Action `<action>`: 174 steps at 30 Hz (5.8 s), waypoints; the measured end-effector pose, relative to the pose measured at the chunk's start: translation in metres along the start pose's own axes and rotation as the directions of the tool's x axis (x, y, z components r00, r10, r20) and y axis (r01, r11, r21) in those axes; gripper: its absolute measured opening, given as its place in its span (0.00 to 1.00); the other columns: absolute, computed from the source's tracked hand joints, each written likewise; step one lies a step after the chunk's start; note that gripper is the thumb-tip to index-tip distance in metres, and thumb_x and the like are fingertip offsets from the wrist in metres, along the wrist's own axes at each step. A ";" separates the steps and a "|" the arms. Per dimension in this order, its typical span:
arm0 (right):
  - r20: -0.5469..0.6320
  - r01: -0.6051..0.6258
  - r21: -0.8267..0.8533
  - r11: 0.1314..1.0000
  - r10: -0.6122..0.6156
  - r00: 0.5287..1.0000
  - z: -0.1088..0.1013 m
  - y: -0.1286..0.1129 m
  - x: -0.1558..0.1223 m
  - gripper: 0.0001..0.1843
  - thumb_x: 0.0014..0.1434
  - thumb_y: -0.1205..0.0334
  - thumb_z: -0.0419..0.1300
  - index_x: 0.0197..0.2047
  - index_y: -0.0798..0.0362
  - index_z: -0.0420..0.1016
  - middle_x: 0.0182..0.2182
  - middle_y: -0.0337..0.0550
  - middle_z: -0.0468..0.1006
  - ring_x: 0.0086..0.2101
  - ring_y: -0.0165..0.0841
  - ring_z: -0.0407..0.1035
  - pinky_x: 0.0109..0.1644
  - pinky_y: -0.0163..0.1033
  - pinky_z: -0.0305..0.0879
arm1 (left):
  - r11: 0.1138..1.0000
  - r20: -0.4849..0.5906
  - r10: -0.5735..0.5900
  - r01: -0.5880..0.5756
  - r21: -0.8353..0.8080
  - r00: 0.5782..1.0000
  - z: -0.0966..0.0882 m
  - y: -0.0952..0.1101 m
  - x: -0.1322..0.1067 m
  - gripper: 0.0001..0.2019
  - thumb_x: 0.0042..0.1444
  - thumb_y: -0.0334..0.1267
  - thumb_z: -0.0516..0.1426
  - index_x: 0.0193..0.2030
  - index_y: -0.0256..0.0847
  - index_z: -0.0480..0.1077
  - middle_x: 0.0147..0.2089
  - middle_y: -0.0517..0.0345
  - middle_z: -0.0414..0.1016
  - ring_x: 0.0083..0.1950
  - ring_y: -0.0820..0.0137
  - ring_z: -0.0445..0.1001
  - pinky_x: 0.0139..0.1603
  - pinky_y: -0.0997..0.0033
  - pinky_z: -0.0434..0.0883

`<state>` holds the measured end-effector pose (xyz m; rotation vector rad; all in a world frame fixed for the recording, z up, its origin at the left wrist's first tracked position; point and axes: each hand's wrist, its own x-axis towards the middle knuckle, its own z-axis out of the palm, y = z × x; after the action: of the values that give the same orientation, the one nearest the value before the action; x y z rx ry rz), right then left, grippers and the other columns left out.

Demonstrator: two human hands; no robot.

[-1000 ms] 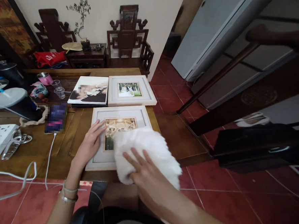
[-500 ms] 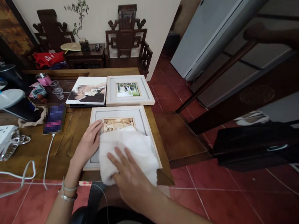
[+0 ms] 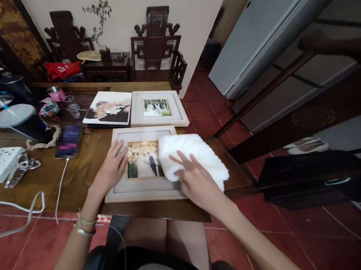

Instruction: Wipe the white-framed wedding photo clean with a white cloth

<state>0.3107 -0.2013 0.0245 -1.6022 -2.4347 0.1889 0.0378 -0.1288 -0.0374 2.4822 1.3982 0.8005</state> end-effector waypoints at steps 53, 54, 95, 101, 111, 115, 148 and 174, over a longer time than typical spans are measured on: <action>0.255 0.077 -0.040 0.996 -0.065 0.965 -0.020 -0.002 0.015 0.24 0.44 0.84 0.48 0.36 0.59 0.79 0.60 0.58 0.68 0.64 0.46 0.53 0.64 0.54 0.54 | 0.997 -0.004 -0.070 0.070 -0.020 0.998 -0.006 0.002 0.005 0.16 0.62 0.36 0.51 0.53 0.35 0.72 0.61 0.41 0.69 0.69 0.55 0.58 0.65 0.46 0.61; 0.219 0.060 -0.065 0.996 -0.044 0.975 -0.019 0.000 0.023 0.24 0.44 0.84 0.49 0.38 0.59 0.79 0.60 0.58 0.68 0.64 0.47 0.53 0.64 0.54 0.55 | 0.998 -0.018 -0.064 0.064 -0.018 0.998 -0.005 0.001 0.005 0.16 0.62 0.36 0.52 0.53 0.35 0.73 0.61 0.41 0.69 0.69 0.55 0.58 0.65 0.46 0.62; 0.166 0.272 -0.073 0.959 -0.258 0.952 -0.009 -0.025 -0.026 0.20 0.49 0.77 0.53 0.43 0.61 0.78 0.51 0.62 0.75 0.54 0.47 0.68 0.62 0.47 0.60 | 0.998 -0.086 -0.057 0.055 -0.032 0.995 0.004 -0.004 0.001 0.19 0.64 0.36 0.49 0.59 0.33 0.67 0.63 0.40 0.67 0.69 0.58 0.57 0.68 0.48 0.59; 0.246 0.117 -0.001 0.993 -0.113 0.963 -0.028 -0.029 -0.013 0.24 0.48 0.81 0.49 0.44 0.60 0.78 0.55 0.62 0.72 0.48 0.44 0.73 0.52 0.43 0.69 | 0.997 -0.027 -0.072 0.072 -0.012 0.997 0.005 -0.004 0.001 0.19 0.65 0.37 0.48 0.59 0.33 0.66 0.65 0.40 0.64 0.71 0.57 0.53 0.67 0.48 0.59; 0.062 0.183 -0.262 0.948 -0.173 0.983 0.020 0.011 0.055 0.20 0.50 0.77 0.53 0.46 0.66 0.76 0.59 0.67 0.66 0.61 0.50 0.59 0.66 0.53 0.51 | 0.998 -0.077 -0.063 0.062 -0.018 0.995 0.006 -0.005 0.000 0.18 0.64 0.37 0.48 0.58 0.32 0.67 0.63 0.39 0.66 0.70 0.57 0.56 0.67 0.49 0.59; 0.130 0.236 -0.126 0.964 -0.220 0.967 0.013 -0.006 0.008 0.20 0.47 0.77 0.54 0.44 0.61 0.77 0.55 0.61 0.71 0.58 0.47 0.63 0.66 0.50 0.54 | 0.998 -0.085 -0.062 0.061 -0.019 0.994 0.005 -0.004 0.001 0.19 0.64 0.36 0.49 0.58 0.32 0.67 0.63 0.39 0.67 0.69 0.57 0.57 0.68 0.49 0.58; 0.249 0.402 0.011 0.916 -0.391 0.886 -0.021 -0.052 -0.042 0.16 0.51 0.72 0.58 0.43 0.58 0.80 0.59 0.61 0.68 0.58 0.49 0.63 0.62 0.51 0.60 | 0.994 -0.067 -0.091 0.087 -0.064 0.994 0.007 -0.006 0.001 0.20 0.64 0.37 0.49 0.60 0.33 0.65 0.64 0.40 0.66 0.70 0.59 0.55 0.68 0.49 0.58; 0.312 0.360 -0.208 0.909 -0.288 0.906 -0.004 -0.049 -0.017 0.17 0.52 0.70 0.60 0.46 0.58 0.79 0.57 0.64 0.70 0.53 0.51 0.69 0.59 0.54 0.61 | 0.990 -0.031 -0.128 0.126 -0.061 0.991 0.006 -0.002 0.001 0.18 0.65 0.37 0.49 0.59 0.35 0.65 0.65 0.41 0.64 0.71 0.58 0.54 0.66 0.45 0.59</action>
<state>0.2750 -0.2367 0.0379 -1.2959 -3.0129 0.0337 0.0397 -0.1266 -0.0425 2.3197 1.5045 0.8485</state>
